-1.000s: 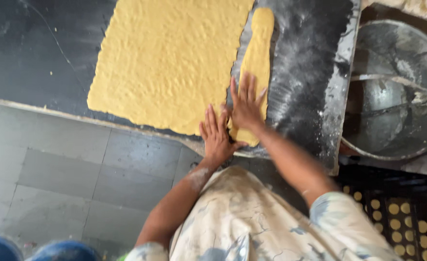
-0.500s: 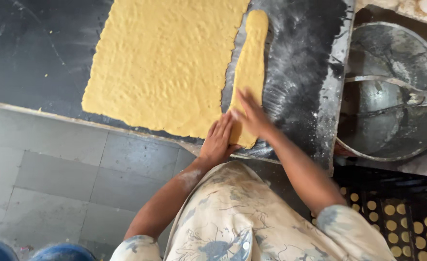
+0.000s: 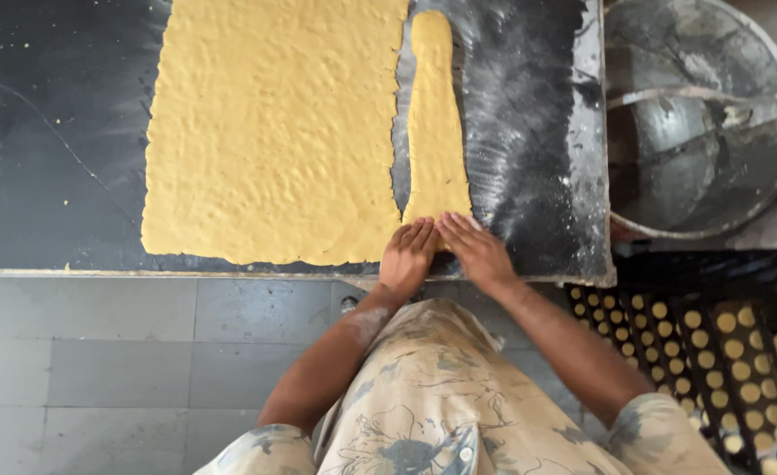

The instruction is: The person spreads a large sheet of yellow dough onto a black tabletop by hand, uses a small container of white powder to dust the surface, then rolls a separate piece of dough into a cylinder and uses hands to flatten and shape sections of the dough sheet.

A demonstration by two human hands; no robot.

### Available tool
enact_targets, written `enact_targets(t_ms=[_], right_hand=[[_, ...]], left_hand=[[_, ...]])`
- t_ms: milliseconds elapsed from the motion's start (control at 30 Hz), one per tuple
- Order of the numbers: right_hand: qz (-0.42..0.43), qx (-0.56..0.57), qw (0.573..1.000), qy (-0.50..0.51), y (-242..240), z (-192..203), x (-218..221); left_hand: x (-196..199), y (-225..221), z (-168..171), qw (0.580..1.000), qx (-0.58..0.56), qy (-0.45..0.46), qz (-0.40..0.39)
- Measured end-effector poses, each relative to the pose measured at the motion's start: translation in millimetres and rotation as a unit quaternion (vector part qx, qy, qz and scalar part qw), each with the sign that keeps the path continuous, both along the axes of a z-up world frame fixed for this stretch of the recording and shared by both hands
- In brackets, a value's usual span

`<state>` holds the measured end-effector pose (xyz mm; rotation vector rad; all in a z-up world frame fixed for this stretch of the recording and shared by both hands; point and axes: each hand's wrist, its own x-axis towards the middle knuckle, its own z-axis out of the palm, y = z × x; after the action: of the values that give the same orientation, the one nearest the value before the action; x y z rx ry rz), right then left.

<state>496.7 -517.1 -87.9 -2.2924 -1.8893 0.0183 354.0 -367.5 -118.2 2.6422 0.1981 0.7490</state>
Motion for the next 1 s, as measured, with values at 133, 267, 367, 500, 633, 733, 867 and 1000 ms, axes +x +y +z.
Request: enact_targets(t_ms=[133, 267, 367, 500, 633, 733, 867, 1000], right_hand=[[-0.037, -0.017, 0.997, 0.06, 7.2, 23.3, -20.3], [-0.074, -0.006, 0.997, -0.003, 12.8, 25.9, -54.3], [-0.11, -0.107, 0.987, 0.05, 12.7, 25.6, -50.0], [-0.098, 0.007, 0.994, -0.038, 26.2, 14.7, -92.7], [-0.135, -0.139, 0.977, 0.091, 26.0, 10.5, -79.2], [-0.129, -0.076, 0.988, 0.038, 41.5, 14.4, -95.4], [-0.216, -0.194, 0.946, 0.145, 61.1, 37.5, -78.7], [-0.099, -0.047, 0.994, 0.001, 72.0, 30.3, -107.5]], left_hand=[[-13.7, 45.7, 17.6, 0.884, -0.398, 0.244, -0.03], [-25.0, 118.2, 8.3, 0.983, -0.159, 0.081, 0.042], [-23.0, 145.7, -7.1, 0.995, -0.033, 0.061, 0.076], [-18.8, 148.6, -10.3, 0.988, -0.057, 0.123, 0.068], [-30.8, 136.9, -20.4, 0.991, -0.056, 0.104, 0.066], [-20.8, 145.6, -14.8, 0.993, -0.037, 0.085, 0.077], [-24.3, 143.3, -17.0, 0.992, -0.045, 0.088, 0.072], [-25.1, 145.9, -14.6, 0.991, -0.044, 0.105, 0.075]])
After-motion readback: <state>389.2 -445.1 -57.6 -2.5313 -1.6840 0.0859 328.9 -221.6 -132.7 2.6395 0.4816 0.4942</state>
